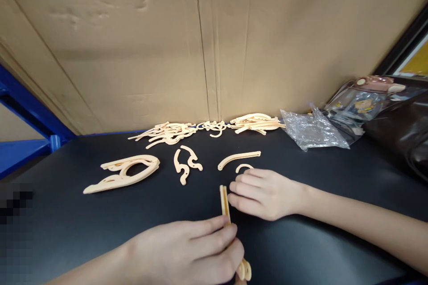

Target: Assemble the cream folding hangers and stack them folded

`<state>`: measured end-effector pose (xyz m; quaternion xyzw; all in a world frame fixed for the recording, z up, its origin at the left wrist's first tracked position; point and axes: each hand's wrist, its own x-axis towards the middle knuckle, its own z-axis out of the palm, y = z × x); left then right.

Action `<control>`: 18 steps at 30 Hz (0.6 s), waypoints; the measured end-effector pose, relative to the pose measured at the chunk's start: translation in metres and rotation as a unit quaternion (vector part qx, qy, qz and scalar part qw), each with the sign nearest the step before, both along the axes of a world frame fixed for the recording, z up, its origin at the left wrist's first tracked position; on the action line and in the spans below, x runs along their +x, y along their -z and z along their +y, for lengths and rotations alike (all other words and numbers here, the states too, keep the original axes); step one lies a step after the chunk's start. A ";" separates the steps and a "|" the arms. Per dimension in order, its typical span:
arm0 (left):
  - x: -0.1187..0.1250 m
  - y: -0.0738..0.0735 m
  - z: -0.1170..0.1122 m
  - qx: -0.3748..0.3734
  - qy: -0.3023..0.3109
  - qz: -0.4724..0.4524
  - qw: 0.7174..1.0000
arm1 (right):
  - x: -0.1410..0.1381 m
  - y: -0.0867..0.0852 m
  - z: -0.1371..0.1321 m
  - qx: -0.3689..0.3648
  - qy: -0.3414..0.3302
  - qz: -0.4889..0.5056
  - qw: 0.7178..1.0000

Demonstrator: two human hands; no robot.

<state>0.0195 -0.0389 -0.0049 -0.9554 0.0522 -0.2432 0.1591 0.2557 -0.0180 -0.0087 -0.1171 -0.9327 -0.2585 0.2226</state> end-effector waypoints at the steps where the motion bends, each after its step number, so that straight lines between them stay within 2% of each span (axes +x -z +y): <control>1: 0.000 -0.001 0.000 -0.010 -0.012 -0.005 1.000 | 0.000 0.000 0.002 -0.023 0.021 0.018 0.999; 4: 0.000 -0.004 0.000 0.000 -0.048 -0.018 0.999 | 0.002 0.001 0.006 -0.076 0.060 0.071 0.993; 8: 0.000 -0.010 0.003 0.032 -0.070 0.013 0.997 | 0.006 0.002 0.006 -0.097 0.073 0.133 0.984; 13: -0.001 -0.012 0.013 -0.008 -0.110 0.038 0.993 | 0.010 0.005 0.007 -0.153 0.094 0.168 0.969; 18: 0.000 -0.007 0.021 -0.055 -0.171 0.042 0.983 | 0.010 0.006 0.009 -0.161 0.102 0.158 0.969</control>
